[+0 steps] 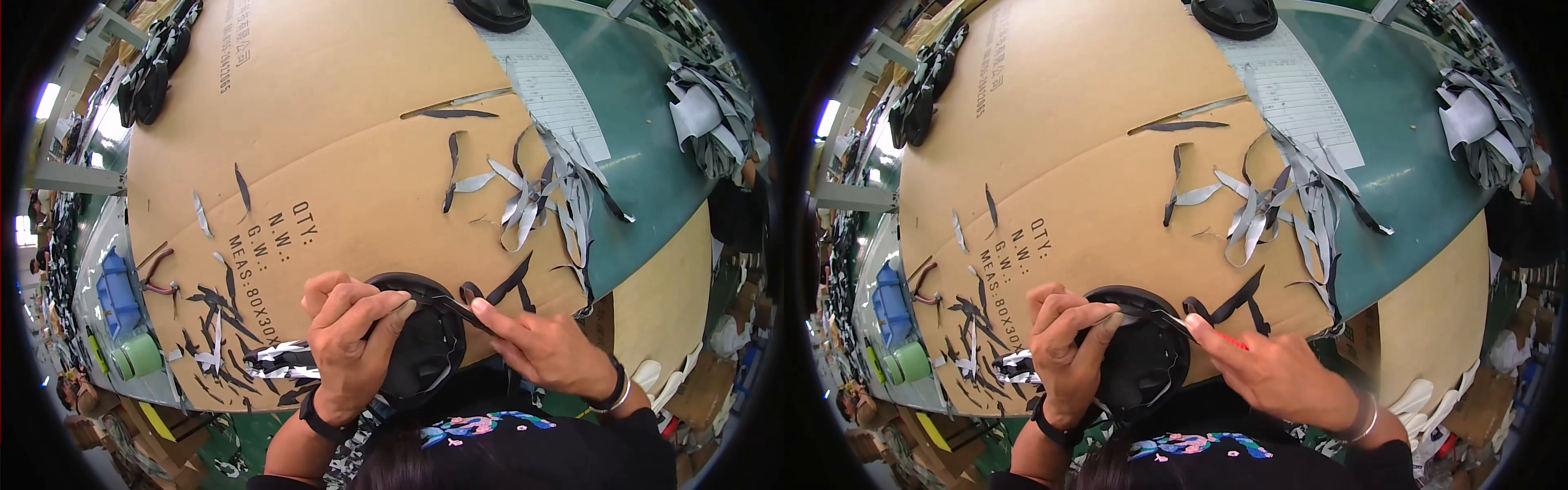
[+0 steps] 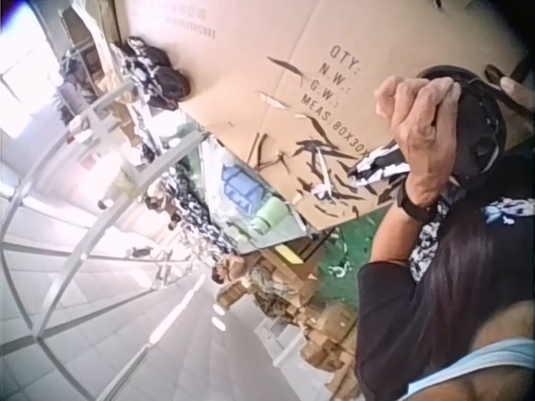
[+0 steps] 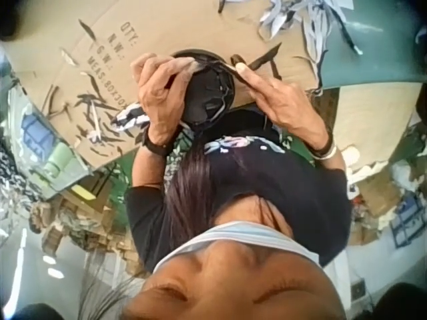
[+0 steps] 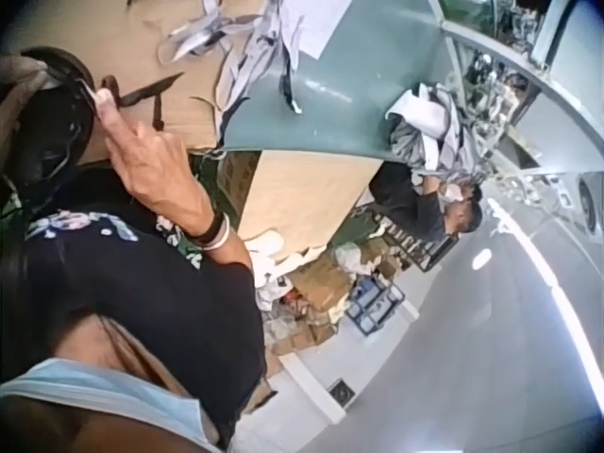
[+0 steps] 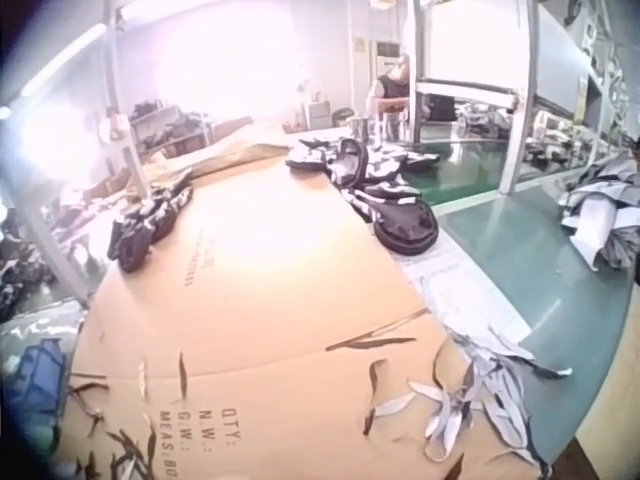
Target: The recorder is using a utility knife to trim excess material from the edges of bicycle seats at a factory workbench.
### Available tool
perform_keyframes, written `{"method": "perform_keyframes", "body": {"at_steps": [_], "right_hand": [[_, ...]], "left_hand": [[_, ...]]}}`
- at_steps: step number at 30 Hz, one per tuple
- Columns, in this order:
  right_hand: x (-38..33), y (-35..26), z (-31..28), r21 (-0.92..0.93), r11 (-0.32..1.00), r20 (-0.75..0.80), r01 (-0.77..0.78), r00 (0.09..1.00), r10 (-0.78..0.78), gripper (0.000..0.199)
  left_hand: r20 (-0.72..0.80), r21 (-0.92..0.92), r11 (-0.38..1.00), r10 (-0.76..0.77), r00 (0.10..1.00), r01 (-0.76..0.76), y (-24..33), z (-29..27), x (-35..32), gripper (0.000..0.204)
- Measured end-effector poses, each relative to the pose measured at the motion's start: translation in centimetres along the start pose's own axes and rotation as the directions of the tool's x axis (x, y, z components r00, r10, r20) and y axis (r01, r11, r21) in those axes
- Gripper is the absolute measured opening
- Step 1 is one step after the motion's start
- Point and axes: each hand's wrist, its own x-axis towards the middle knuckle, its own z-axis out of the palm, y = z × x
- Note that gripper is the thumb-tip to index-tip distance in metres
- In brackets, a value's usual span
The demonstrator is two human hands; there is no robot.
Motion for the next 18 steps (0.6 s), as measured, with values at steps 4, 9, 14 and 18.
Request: {"method": "perform_keyframes", "body": {"at_steps": [4, 9, 14, 18], "right_hand": [[-2.4, -1.5, 2.1, 0.203, 0.975, -0.108, -0.089, 0.988, 0.113, 0.064], [-4.2, -3.4, 3.2, 0.485, 0.848, -0.080, -0.213, 0.955, 0.286, 0.062], [-1.7, -2.2, 0.6, 0.266, 0.953, -0.117, -0.145, 0.976, 0.181, 0.055], [2.5, -1.2, 0.0, 0.153, 0.988, -0.037, -0.012, 0.999, 0.017, 0.058]], "left_hand": [[-0.118, -0.296, 0.945, -0.182, 0.976, 0.140, -1.7, 0.0, -0.3, 0.013], [-0.129, -0.744, 0.635, -0.442, 0.887, 0.208, -1.6, -0.4, 0.3, 0.017], [0.491, 0.045, 0.894, -0.408, 0.770, 0.446, -3.3, -5.4, 1.2, 0.050], [0.612, -0.090, 0.864, -0.344, 0.712, 0.495, -4.2, -7.3, 0.8, 0.037]]}}
